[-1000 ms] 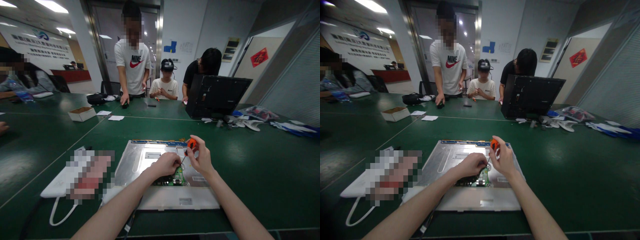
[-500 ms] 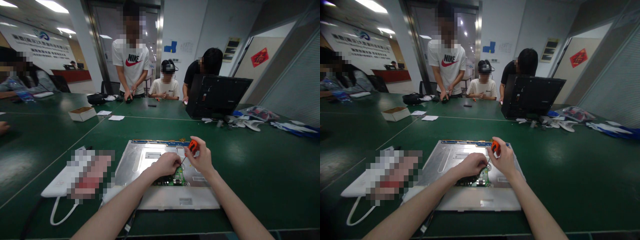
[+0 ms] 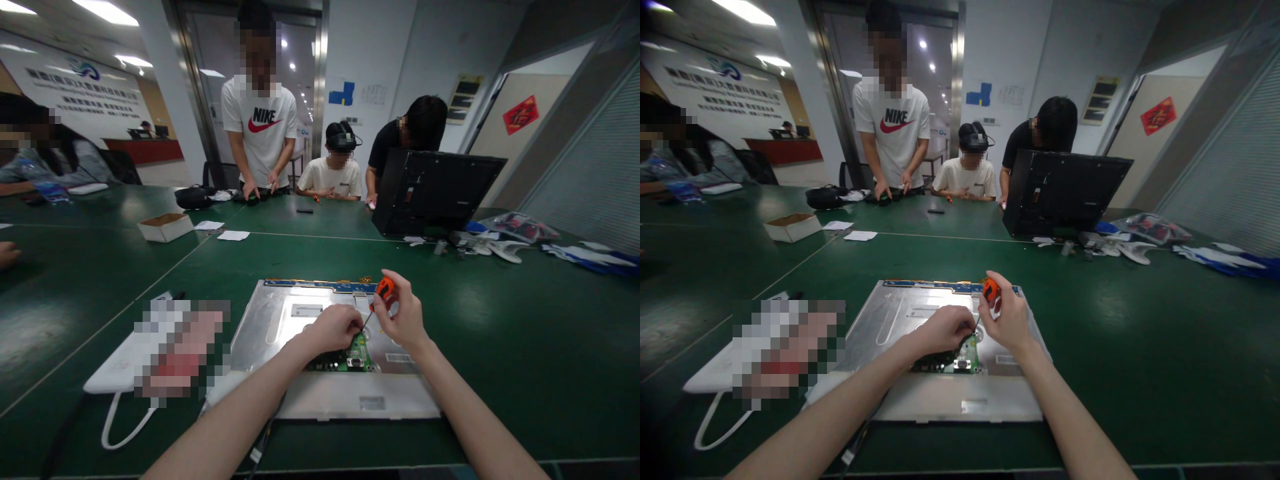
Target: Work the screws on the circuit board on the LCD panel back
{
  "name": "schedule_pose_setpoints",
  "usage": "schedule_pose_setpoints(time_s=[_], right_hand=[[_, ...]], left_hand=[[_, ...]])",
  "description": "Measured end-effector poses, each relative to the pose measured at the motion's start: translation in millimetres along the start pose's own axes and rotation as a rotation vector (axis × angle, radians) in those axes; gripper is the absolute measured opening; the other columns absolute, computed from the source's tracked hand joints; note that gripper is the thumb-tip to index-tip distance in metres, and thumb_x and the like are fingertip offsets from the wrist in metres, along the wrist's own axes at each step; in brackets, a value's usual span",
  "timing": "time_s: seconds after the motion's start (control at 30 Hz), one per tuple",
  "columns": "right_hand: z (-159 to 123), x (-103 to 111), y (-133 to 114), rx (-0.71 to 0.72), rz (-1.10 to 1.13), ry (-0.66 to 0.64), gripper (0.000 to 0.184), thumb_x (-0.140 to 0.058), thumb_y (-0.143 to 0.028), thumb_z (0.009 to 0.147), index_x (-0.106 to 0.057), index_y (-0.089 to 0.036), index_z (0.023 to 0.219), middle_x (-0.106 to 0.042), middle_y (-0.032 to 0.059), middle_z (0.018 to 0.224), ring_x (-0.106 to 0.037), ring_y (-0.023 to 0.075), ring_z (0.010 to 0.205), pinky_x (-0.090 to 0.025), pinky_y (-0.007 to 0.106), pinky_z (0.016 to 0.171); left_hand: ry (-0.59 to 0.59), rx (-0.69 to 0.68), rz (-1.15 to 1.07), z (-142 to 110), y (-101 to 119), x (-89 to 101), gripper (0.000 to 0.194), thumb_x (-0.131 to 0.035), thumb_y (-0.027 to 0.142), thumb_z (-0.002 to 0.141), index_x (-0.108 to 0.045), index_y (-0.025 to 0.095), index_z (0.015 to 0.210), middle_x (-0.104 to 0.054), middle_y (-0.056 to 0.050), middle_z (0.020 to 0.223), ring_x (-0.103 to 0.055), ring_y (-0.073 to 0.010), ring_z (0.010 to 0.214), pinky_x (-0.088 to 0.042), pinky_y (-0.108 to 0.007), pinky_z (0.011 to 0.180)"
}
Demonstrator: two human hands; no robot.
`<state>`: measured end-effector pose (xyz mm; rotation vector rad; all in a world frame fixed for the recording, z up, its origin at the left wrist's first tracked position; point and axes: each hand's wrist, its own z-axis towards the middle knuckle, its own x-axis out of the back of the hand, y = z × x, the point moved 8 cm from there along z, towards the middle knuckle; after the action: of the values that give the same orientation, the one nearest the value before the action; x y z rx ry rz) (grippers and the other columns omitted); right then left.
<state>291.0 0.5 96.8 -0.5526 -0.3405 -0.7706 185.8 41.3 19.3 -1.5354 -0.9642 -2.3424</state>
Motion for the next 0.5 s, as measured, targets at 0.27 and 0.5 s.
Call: schedule_pose_setpoints(time_s=[0.27, 0.5], right_hand=[[-2.8, -0.9, 4.1, -0.001, -0.058, 0.034, 0.048, -0.06, -0.03, 0.084, -0.041, -0.02, 0.127, -0.054, -0.0056, 0.066, -0.052, 0.0099, 0.048, -0.043, 0.022, 0.047], [-1.9, -2.1, 3.4, -0.002, -0.041, 0.016, 0.046, -0.061, -0.031, 0.084, -0.042, -0.021, 0.126, -0.057, -0.0041, 0.07, -0.052, 0.0094, 0.048, -0.043, 0.022, 0.047]], left_hand=[[0.001, -0.01, 0.007, 0.0, -0.5, -0.5, 0.019, -0.055, 0.011, 0.075, -0.07, 0.018, 0.085, -0.071, -0.003, 0.081, -0.062, -0.0189, 0.075, -0.044, -0.025, 0.067], [0.003, -0.01, 0.019, 0.1, 0.5, 0.8, 0.018, -0.055, 0.011, 0.075, -0.07, 0.018, 0.084, -0.071, -0.003, 0.081, -0.063, -0.0192, 0.076, -0.043, -0.025, 0.066]])
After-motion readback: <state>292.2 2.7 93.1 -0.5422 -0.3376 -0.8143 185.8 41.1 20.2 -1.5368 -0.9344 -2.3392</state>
